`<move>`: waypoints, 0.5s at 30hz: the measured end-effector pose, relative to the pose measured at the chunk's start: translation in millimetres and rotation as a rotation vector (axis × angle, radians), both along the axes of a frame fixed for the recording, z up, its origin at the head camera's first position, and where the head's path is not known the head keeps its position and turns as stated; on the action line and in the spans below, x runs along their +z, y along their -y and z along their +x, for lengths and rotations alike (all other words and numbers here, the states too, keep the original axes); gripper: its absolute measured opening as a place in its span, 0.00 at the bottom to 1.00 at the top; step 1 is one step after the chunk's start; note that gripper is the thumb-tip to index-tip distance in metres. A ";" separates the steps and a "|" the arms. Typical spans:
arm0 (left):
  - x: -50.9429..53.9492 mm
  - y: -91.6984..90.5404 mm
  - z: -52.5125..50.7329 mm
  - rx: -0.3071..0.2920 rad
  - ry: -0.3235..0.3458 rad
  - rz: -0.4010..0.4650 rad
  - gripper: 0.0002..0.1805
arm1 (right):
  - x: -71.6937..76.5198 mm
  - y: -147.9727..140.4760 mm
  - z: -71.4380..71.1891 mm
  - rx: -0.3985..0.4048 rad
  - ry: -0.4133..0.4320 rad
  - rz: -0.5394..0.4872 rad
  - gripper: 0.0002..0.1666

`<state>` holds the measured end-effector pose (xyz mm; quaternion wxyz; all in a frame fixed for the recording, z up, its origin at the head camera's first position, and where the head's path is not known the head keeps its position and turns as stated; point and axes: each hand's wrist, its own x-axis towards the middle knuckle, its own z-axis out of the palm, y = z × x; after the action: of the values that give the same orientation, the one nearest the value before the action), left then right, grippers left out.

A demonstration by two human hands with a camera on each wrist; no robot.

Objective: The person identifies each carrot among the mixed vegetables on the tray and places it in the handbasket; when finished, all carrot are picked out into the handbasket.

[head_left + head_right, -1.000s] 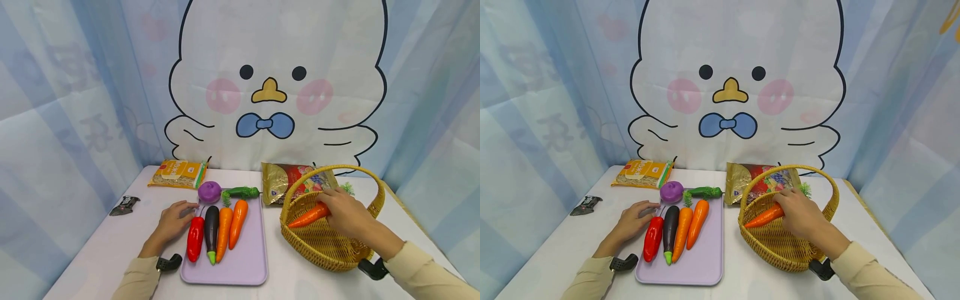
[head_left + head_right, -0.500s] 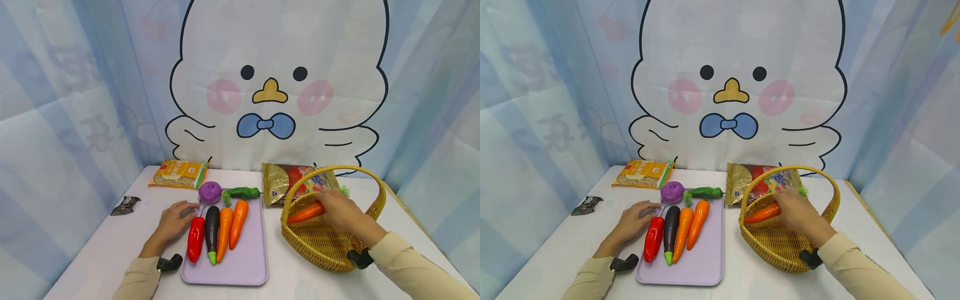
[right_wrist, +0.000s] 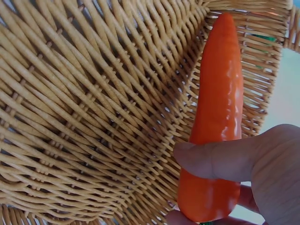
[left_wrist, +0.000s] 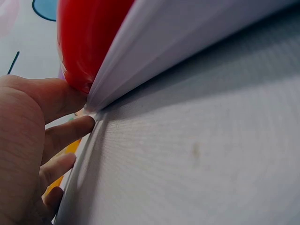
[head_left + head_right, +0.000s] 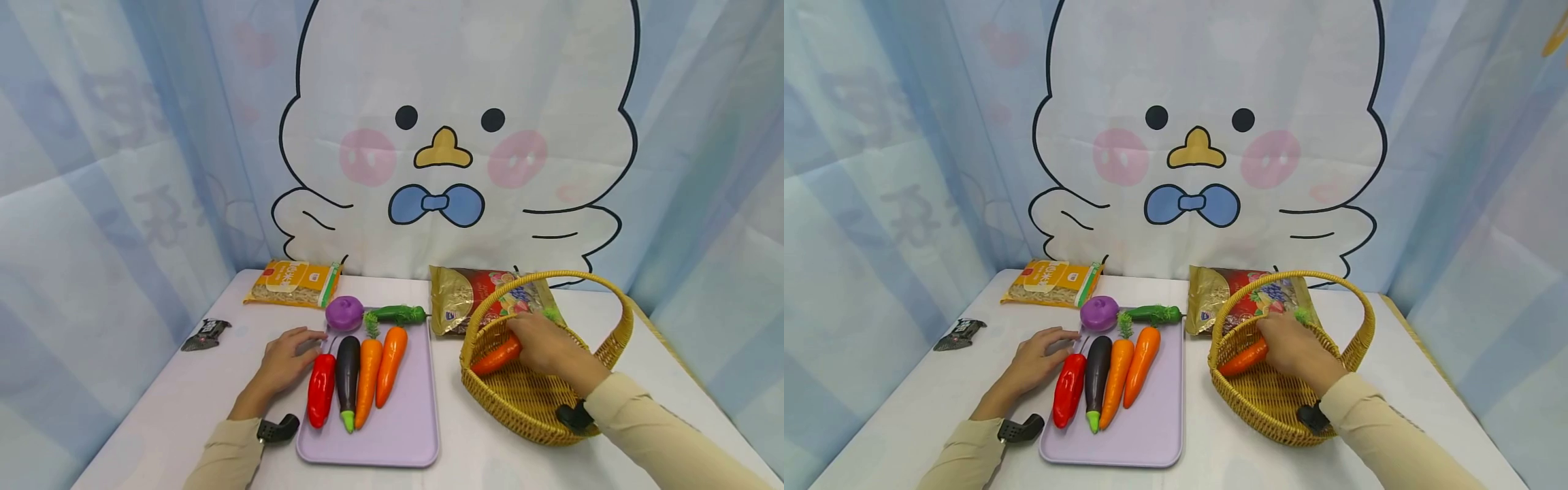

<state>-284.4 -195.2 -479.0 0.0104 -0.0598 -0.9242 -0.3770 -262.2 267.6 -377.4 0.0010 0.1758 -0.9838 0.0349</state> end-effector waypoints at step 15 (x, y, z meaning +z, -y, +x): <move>1.4 -0.5 1.2 -0.007 -0.009 -0.017 0.18 | -8.7 -0.2 -8.2 -0.007 0.233 0.015 0.24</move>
<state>-283.2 -194.8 -477.6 0.0127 -0.0647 -0.9271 -0.3689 -270.4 267.7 -386.1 -0.1146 0.1670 -0.9781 0.0480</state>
